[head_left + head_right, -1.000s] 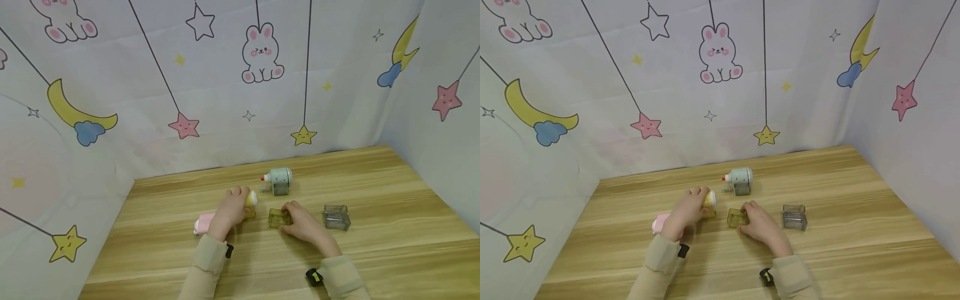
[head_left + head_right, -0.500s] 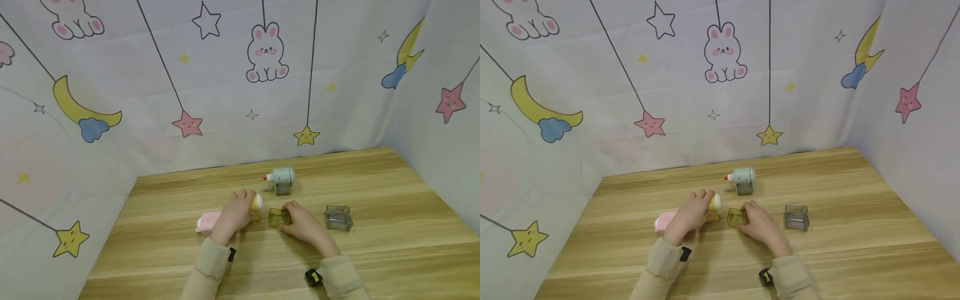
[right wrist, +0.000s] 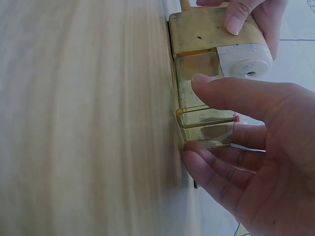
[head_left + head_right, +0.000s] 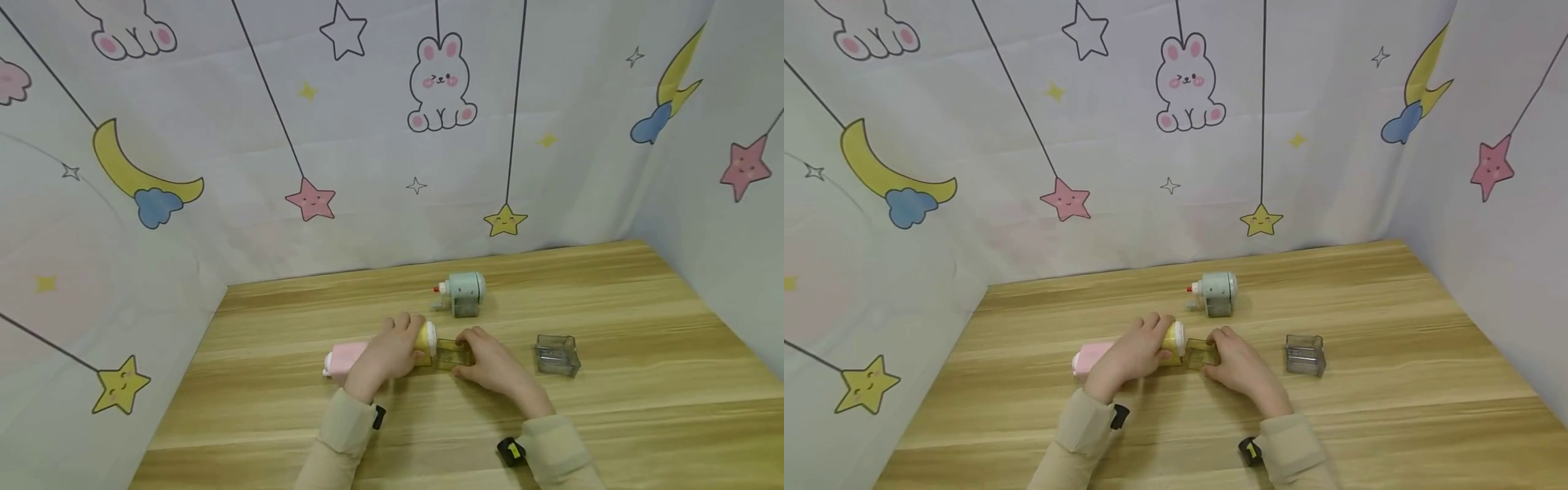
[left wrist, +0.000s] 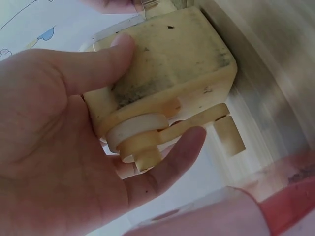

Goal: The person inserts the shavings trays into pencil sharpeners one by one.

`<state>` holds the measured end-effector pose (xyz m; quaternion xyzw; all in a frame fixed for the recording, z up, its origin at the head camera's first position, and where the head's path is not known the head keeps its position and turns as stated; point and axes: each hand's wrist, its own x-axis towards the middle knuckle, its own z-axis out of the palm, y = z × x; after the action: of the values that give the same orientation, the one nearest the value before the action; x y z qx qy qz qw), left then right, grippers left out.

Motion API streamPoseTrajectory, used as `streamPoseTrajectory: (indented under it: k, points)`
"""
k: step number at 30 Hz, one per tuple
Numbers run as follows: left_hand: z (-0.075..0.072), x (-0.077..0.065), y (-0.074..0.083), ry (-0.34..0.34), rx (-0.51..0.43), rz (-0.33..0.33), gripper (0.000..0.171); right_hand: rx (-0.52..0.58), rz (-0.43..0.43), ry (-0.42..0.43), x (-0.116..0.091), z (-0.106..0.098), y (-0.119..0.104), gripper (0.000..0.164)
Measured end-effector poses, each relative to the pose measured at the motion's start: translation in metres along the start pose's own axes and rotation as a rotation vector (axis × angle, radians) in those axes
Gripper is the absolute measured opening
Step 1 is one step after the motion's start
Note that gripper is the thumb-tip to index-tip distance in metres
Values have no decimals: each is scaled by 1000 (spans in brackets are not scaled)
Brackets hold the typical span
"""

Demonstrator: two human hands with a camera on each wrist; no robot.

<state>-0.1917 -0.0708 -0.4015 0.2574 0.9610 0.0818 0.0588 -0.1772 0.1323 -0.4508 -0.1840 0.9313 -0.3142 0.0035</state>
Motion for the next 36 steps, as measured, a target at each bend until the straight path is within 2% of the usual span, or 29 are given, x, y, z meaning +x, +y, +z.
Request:
streamPoseTrajectory:
  k: [4,10,18,36]
  points:
    - [2,-1,-1,1,-25,26,55,6,-18,2,1,1,-1,47]
    - [7,-3,-4,38,-46,85,55,21,-62,-2,2,1,-1,46]
    - [10,-9,-5,52,-111,149,58,16,-72,-6,1,2,-1,47]
    - [14,-14,-1,91,-108,162,56,49,-109,-35,5,10,-10,49]
